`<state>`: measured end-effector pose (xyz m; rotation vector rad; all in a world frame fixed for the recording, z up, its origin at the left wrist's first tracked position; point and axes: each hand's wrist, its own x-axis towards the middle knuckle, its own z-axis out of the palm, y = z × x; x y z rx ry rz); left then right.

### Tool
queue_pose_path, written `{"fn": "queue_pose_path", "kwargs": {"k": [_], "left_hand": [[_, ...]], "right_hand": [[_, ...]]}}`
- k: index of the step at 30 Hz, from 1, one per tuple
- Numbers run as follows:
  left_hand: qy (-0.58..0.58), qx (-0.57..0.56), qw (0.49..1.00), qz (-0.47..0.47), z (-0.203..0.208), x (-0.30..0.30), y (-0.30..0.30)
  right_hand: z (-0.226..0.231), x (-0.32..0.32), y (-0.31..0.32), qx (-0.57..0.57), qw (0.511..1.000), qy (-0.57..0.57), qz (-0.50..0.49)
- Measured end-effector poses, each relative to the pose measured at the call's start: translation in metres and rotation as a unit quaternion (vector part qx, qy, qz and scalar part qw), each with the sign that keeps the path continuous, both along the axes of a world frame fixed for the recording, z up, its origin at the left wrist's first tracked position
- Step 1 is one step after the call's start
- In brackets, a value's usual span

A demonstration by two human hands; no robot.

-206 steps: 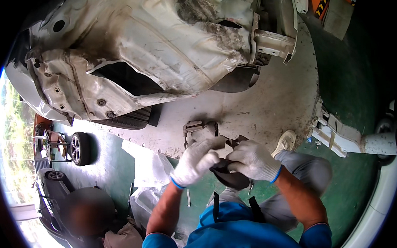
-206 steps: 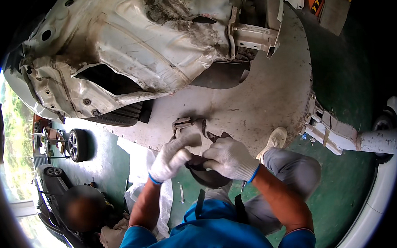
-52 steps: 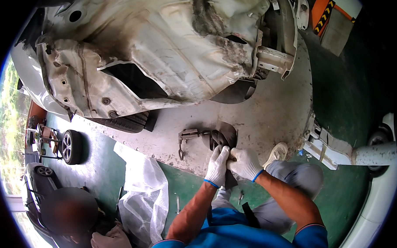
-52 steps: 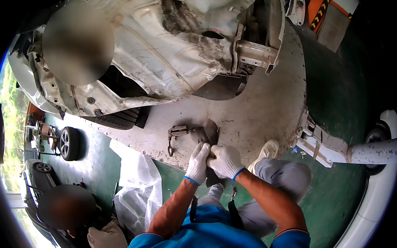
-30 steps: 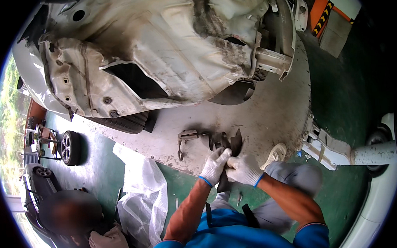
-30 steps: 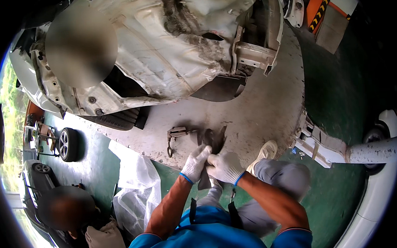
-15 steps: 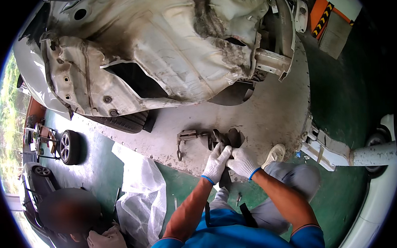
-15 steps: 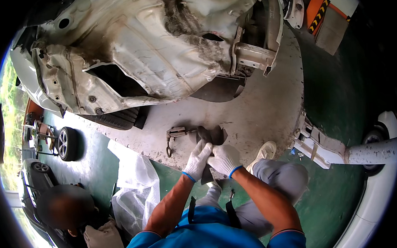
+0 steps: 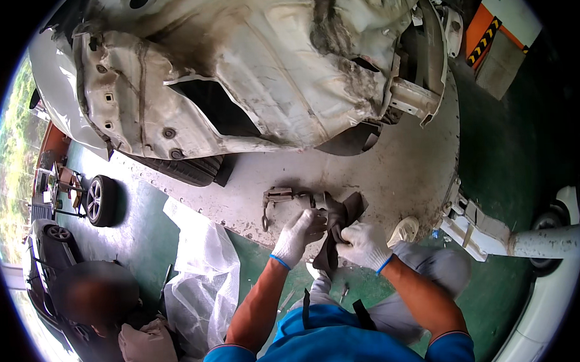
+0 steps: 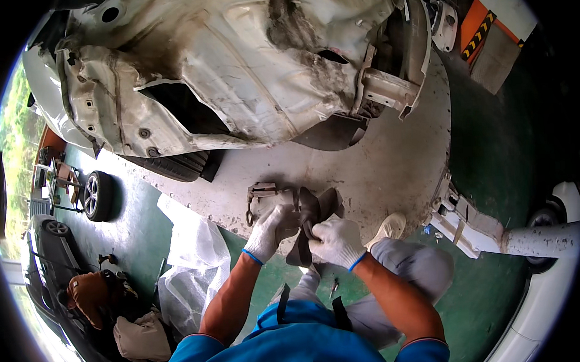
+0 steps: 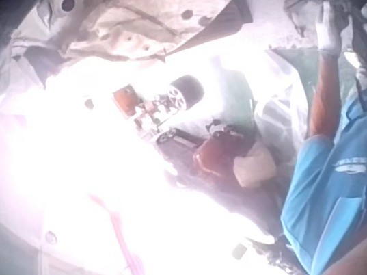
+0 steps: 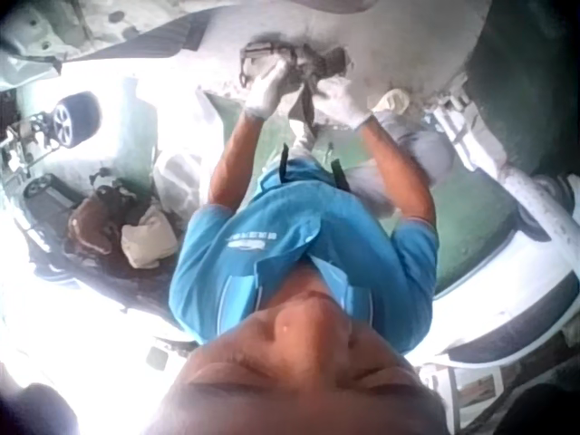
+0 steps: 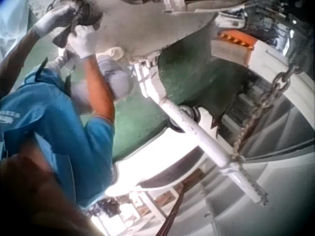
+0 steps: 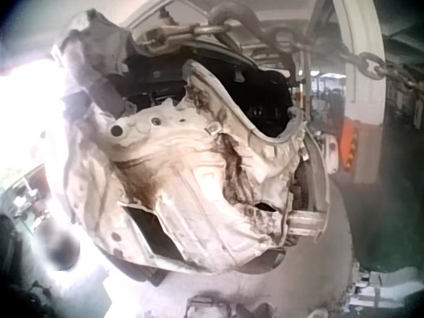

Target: The person secures a metal strap to a chain attached to the front of a damaged white car. They wrap the strap around the chain and adjust it to ensure it is properly fastened.

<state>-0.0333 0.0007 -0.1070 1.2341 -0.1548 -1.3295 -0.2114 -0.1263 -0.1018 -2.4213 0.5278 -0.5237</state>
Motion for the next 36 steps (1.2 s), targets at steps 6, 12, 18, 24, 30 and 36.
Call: {"fn": "queue_pose_path", "kwargs": {"k": [6,12,18,24,30,36], "left_hand": [[-0.040,-0.001,0.994,-0.103,0.002,-0.012,-0.005],[0.088,-0.056,0.994,-0.032,-0.004,-0.003,-0.007],[0.061,-0.085,0.988,-0.114,-0.009,-0.015,-0.011],[0.008,-0.013,0.991,-0.131,0.013,-0.021,-0.015],[-0.011,0.056,0.982,-0.182,0.004,-0.016,0.016],[-0.006,0.008,0.979,-0.202,0.017,-0.004,0.027]], "right_hand": [[0.005,0.005,0.003,0.028,0.997,0.037,0.066],[0.018,-0.002,-0.022,0.358,0.932,0.010,-0.044],[0.000,0.015,-0.019,0.457,0.884,0.014,-0.098],[-0.014,0.016,-0.022,0.472,0.867,-0.056,-0.149],[0.043,-0.002,-0.084,0.468,0.792,-0.163,-0.356],[0.055,-0.027,-0.116,0.434,0.736,-0.253,-0.454]]}}
